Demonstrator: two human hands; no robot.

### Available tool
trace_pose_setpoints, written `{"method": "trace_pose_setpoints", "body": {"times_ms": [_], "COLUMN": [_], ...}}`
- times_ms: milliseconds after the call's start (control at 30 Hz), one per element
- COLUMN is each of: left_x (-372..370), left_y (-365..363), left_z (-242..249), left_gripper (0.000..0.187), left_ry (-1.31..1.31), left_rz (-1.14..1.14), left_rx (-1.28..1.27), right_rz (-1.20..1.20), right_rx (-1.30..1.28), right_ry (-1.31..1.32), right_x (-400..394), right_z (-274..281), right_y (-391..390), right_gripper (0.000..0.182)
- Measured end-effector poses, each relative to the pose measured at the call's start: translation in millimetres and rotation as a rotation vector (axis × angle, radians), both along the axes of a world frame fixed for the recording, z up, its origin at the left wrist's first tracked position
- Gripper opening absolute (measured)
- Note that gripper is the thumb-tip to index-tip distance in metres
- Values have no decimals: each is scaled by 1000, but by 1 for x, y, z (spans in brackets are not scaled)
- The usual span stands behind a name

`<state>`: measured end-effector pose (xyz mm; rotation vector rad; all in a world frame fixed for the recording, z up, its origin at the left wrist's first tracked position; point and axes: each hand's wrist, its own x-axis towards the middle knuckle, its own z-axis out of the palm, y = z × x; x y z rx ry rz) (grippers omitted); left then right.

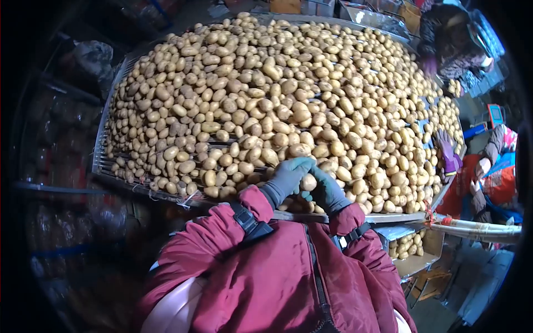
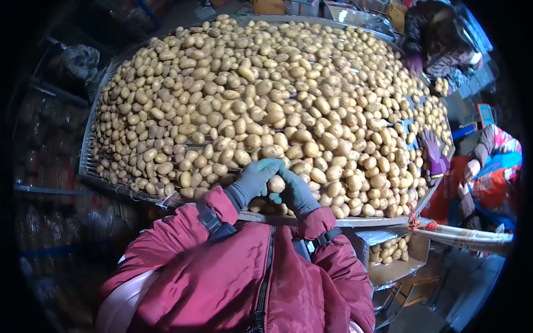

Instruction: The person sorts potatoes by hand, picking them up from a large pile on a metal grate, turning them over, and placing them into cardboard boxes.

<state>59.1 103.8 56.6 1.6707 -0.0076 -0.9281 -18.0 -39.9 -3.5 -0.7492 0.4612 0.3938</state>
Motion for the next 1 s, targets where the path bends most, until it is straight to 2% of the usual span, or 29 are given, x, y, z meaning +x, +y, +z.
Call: {"method": "trace_pose_setpoints", "body": {"times_ms": [33, 67, 133, 200, 267, 333, 367, 400, 467, 600, 667, 700, 733, 800, 833, 867, 900, 967, 1000], "left_x": [4, 10, 28, 60, 84, 111, 119, 121, 116, 107, 102, 98, 92, 83, 81, 79, 77, 95, 106], "left_y": [14, 29, 62, 111, 144, 166, 168, 165, 139, 104, 90, 80, 72, 66, 62, 59, 58, 70, 78], "left_z": [-7, -14, -24, -51, -41, -72, -77, -85, -83, -87, -82, -88, -81, -73, -67, -57, -47, -60, -69], "left_gripper": [33, 32, 32, 32, 33, 35, 38, 38, 48, 49, 47, 48, 51, 52, 54, 57, 50, 46, 42], "left_ry": [-26, -40, -159, -545, -707, -793, -881, -882, -955, -991, -1043, -1092, -1054, -1081, -1036, -990, -930, -940, -947], "left_rz": [0, 23, 157, 122, 169, 197, 227, 224, 16, 34, -18, -1, -16, -83, -139, -194, -204, -164, -126], "left_rx": [-25, -31, -5, 115, 175, 266, 362, 354, 731, 758, 649, 625, 606, 453, 407, 358, 310, 214, 120], "right_rz": [-58, -60, -108, -237, -417, -493, -517, -542, -500, -316, -198, -150, -134, -6, -2, 63, 127, 74, 19], "right_rx": [29, 99, 63, 159, 177, 23, 18, 14, 50, 63, 175, 133, 66, -98, -96, -205, -316, -292, -266], "right_ry": [152, 179, 149, 112, 130, 82, 70, 59, 32, 49, 67, 104, 208, 105, 107, 36, -38, -15, 9], "right_x": [2, 1, 0, 3, 7, 1, -2, -7, -18, -24, -17, -13, -4, 7, 10, 13, 16, 22, 21], "right_z": [8, 1, -13, -21, -10, 3, -1, -6, -15, -15, -17, -15, -2, 11, 9, 6, 2, -24, -37], "right_y": [4, 3, 1, -7, -16, -32, -41, -51, -59, -30, -9, 2, 14, 26, 29, 30, 30, 28, 26], "right_gripper": [39, 39, 39, 37, 38, 43, 44, 45, 46, 45, 44, 44, 36, 30, 30, 30, 31, 32, 44]}}
